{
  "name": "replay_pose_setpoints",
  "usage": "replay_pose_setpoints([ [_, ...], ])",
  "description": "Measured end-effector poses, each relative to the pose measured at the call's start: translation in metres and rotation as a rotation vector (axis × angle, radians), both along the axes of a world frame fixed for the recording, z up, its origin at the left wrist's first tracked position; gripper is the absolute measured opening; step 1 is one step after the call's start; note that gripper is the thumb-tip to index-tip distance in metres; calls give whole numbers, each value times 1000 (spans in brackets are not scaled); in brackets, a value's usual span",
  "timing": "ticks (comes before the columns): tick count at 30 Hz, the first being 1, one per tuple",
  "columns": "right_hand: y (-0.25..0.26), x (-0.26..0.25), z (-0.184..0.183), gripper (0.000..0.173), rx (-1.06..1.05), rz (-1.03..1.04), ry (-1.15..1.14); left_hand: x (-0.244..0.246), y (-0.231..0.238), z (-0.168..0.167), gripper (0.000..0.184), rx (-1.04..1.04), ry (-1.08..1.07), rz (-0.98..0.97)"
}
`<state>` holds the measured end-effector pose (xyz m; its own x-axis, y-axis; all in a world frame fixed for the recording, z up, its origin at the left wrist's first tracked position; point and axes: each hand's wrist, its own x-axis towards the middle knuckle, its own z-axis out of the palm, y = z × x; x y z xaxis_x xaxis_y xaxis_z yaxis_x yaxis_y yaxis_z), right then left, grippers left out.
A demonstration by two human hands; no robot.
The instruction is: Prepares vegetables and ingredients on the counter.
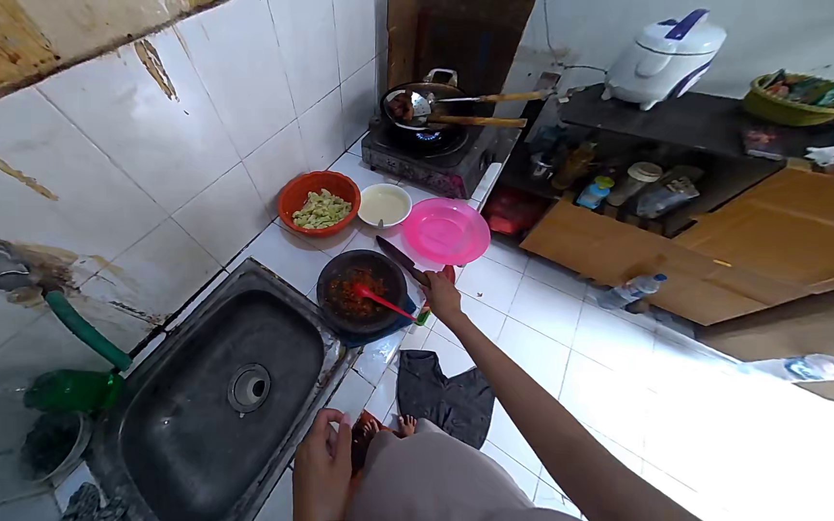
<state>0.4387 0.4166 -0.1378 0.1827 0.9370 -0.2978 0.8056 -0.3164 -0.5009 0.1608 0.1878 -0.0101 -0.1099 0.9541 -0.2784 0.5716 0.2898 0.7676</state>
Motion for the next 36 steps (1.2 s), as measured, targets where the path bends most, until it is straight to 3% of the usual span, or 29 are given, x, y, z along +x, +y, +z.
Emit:
replay_pose_setpoints([
  [11, 15, -12, 0, 50, 62, 53, -46, 0, 27, -12, 26, -94, -45, -7],
  [14, 7, -15, 10, 41, 253, 5, 83, -6, 51, -23, 32, -147, -168, -13],
  [16, 5, -19, 18, 37, 298, -54, 289, -5, 76, -34, 38, -184, -324, 17],
  [19, 15, -27, 32, 47, 9, -203, 671, 2, 120, -53, 45, -177, -455, 136],
  [21, 21, -30, 38, 52, -114, -263, 757, 6, 150, -66, 48, -166, -480, 207],
  [26, 29, -29, 45, 58, -244, -296, 770, 15, 203, -85, 54, -179, -504, 352],
  [32, 28, -38, 38, 61, -288, -330, 805, 15, 219, -84, 54, -275, -512, 375],
  [36, 23, -59, 56, 60, -213, -368, 709, 20, 227, -93, 51, -228, -459, 428],
])
